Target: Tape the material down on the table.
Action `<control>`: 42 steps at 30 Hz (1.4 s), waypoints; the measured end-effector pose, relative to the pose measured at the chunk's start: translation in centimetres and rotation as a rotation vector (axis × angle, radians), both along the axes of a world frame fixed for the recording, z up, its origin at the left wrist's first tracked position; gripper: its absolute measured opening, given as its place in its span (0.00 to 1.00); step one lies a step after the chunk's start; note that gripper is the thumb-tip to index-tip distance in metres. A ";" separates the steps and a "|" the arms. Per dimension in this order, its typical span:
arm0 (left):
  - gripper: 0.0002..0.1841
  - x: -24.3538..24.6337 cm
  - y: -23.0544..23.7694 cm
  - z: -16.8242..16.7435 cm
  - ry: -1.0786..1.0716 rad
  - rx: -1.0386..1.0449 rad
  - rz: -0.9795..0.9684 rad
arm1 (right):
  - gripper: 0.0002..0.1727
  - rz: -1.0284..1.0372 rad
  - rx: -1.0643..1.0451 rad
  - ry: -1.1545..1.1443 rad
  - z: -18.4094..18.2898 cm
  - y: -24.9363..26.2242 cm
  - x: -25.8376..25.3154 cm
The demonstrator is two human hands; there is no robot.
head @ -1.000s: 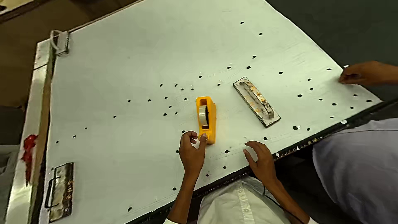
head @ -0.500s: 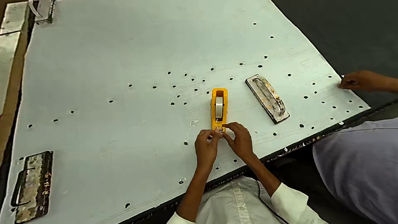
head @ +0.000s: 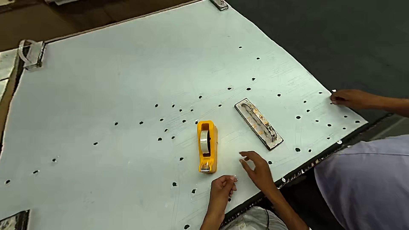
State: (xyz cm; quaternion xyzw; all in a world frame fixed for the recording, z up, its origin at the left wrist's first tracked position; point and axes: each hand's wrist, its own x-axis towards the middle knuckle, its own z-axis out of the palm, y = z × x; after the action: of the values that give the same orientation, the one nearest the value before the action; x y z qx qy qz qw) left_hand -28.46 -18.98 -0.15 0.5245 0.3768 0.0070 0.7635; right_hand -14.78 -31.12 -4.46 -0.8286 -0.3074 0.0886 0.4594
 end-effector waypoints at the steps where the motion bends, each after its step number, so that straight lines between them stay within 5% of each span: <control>1: 0.08 1.8 0.5 0.9 -0.045 0.127 -0.080 | 0.15 -0.063 0.005 -0.001 -0.5 -1.3 0.8; 8: 0.14 20.5 10.3 8.5 -0.162 0.926 -0.445 | 0.16 -0.259 -0.087 0.020 -4.0 -6.4 2.4; 17: 0.18 39.4 12.4 0.0 0.075 0.761 -0.413 | 0.17 -0.237 -0.071 -0.144 -5.8 -6.3 1.8; 24: 0.23 45.0 12.1 -3.3 0.294 0.903 -0.570 | 0.14 -0.211 -0.084 -0.130 -5.3 -6.4 1.6; 29: 0.28 43.0 11.6 -0.5 0.582 1.100 -0.708 | 0.15 -0.212 -0.094 -0.158 -5.5 -6.4 1.2; 34: 0.23 37.0 14.2 6.2 0.337 1.149 -0.887 | 0.17 -0.228 -0.125 -0.152 -4.9 -6.0 1.5; 38: 0.17 23.9 15.7 13.2 -0.023 1.152 -0.738 | 0.19 -0.180 -0.106 -0.078 -2.4 -3.7 0.7; 42: 0.15 7.2 15.3 11.1 0.008 0.989 -0.330 | 0.17 0.049 0.044 0.035 0.1 1.0 -1.6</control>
State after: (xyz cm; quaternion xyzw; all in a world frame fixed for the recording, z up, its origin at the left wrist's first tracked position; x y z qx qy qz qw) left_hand -21.27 -3.71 10.93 0.8749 0.2438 0.0618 0.4138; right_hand -16.37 -30.10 -4.38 -0.8088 -0.3212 0.1076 0.4806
